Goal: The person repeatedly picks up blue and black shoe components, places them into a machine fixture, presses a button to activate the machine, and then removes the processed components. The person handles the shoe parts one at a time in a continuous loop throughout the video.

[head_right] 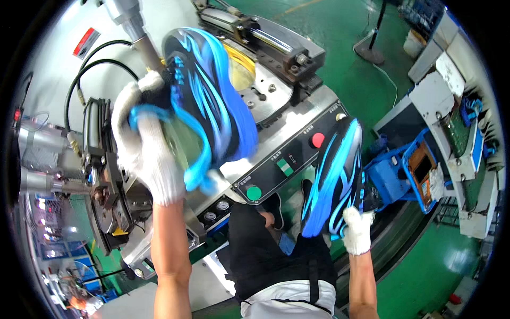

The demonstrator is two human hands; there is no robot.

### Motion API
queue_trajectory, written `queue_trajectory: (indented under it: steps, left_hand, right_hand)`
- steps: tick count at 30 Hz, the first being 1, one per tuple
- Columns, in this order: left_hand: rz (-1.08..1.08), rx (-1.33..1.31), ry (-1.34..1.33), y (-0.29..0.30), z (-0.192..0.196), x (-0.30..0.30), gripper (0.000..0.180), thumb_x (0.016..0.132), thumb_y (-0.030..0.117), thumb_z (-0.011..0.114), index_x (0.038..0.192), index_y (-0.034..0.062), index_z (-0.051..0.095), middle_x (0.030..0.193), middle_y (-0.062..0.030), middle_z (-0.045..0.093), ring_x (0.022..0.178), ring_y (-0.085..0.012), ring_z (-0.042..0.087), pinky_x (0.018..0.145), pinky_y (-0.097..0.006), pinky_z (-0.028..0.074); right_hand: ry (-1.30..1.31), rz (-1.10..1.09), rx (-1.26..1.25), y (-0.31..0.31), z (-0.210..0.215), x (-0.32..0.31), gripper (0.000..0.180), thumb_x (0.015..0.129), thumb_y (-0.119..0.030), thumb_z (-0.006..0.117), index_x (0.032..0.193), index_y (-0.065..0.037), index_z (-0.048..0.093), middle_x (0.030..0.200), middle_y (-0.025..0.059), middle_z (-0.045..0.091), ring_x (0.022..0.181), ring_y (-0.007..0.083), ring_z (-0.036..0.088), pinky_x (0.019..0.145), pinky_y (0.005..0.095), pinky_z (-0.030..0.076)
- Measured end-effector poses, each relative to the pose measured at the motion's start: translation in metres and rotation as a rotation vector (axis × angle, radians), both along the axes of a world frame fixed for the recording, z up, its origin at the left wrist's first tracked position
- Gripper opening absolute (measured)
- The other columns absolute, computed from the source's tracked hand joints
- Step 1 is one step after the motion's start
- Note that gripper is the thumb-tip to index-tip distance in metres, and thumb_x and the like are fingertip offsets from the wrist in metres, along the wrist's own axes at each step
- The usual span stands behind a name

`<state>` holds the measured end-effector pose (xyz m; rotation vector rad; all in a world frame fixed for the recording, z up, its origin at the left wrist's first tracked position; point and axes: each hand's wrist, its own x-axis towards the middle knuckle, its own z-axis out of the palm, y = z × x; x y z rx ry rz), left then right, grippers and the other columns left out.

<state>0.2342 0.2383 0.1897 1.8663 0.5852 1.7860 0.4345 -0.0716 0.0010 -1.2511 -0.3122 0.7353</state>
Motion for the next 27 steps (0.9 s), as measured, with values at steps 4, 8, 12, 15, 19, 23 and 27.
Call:
queue_trajectory:
  steps: [4, 8, 12, 15, 19, 23, 27]
  left_hand:
    - [-0.653, -0.026, 0.239, -0.084, -0.026, -0.083, 0.022, 0.082, 0.009, 0.073, 0.105, 0.0058, 0.073, 0.12, -0.0197, 0.072, 0.117, -0.0486, 0.066, 0.109, -0.06, 0.047]
    - [-0.623, -0.501, 0.491, -0.181, -0.093, -0.155, 0.044, 0.078, -0.005, 0.061, 0.117, 0.0102, 0.073, 0.124, -0.0143, 0.07, 0.124, -0.042, 0.063, 0.118, -0.06, 0.042]
    - [-0.47, -0.669, 0.63, -0.235, -0.16, -0.208, 0.039, 0.08, -0.002, 0.066, 0.116, 0.0104, 0.074, 0.122, -0.0129, 0.071, 0.123, -0.0376, 0.064, 0.118, -0.056, 0.043]
    - [-0.454, -0.634, 0.65, -0.239, -0.173, -0.232, 0.04, 0.08, 0.001, 0.064, 0.117, 0.0119, 0.075, 0.122, -0.0129, 0.07, 0.125, -0.0373, 0.064, 0.119, -0.055, 0.043]
    - [-0.496, -0.687, 0.527, -0.232, -0.185, -0.241, 0.044, 0.076, -0.001, 0.065, 0.118, 0.0099, 0.074, 0.124, -0.0135, 0.07, 0.128, -0.0385, 0.062, 0.12, -0.059, 0.04]
    - [-0.479, -0.701, 0.55, -0.239, -0.198, -0.24, 0.045, 0.075, -0.003, 0.068, 0.117, 0.0117, 0.074, 0.122, -0.0121, 0.07, 0.126, -0.038, 0.063, 0.12, -0.061, 0.039]
    - [-0.513, -0.709, 0.533, -0.232, -0.188, -0.235, 0.045, 0.076, -0.002, 0.066, 0.118, 0.0119, 0.073, 0.124, -0.0126, 0.068, 0.127, -0.0383, 0.062, 0.12, -0.062, 0.037]
  right_hand:
    - [-0.3, 0.082, -0.144, 0.084, 0.063, 0.032, 0.038, 0.096, -0.018, 0.076, 0.128, 0.002, 0.072, 0.107, 0.0025, 0.073, 0.096, 0.0087, 0.065, 0.09, 0.0286, 0.052]
    - [-0.54, 0.254, -0.286, 0.22, 0.163, 0.017, 0.052, 0.095, -0.035, 0.077, 0.124, 0.008, 0.073, 0.11, 0.0101, 0.076, 0.106, 0.0122, 0.069, 0.09, 0.0308, 0.054]
    - [-0.951, 0.391, -0.474, 0.356, 0.204, 0.031, 0.085, 0.081, -0.06, 0.082, 0.124, 0.012, 0.069, 0.108, 0.0182, 0.075, 0.106, 0.0209, 0.07, 0.088, 0.0353, 0.056]
    - [-1.092, 0.687, -0.548, 0.426, 0.216, -0.001, 0.088, 0.079, -0.064, 0.077, 0.122, 0.012, 0.068, 0.116, 0.023, 0.074, 0.109, 0.0282, 0.071, 0.093, 0.0392, 0.055]
    - [-1.761, 0.507, -0.759, 0.52, 0.093, -0.011, 0.075, 0.083, -0.057, 0.066, 0.128, 0.003, 0.07, 0.129, 0.0259, 0.07, 0.119, 0.0374, 0.069, 0.103, 0.0439, 0.054]
    - [-1.598, 0.646, -0.821, 0.537, 0.092, -0.031, 0.073, 0.081, -0.06, 0.066, 0.125, -0.002, 0.072, 0.129, 0.0237, 0.07, 0.118, 0.0364, 0.07, 0.1, 0.0434, 0.055]
    - [-1.632, 0.669, -0.825, 0.533, 0.099, -0.025, 0.079, 0.085, -0.065, 0.063, 0.13, 0.0, 0.07, 0.137, 0.0235, 0.067, 0.123, 0.0364, 0.067, 0.104, 0.043, 0.053]
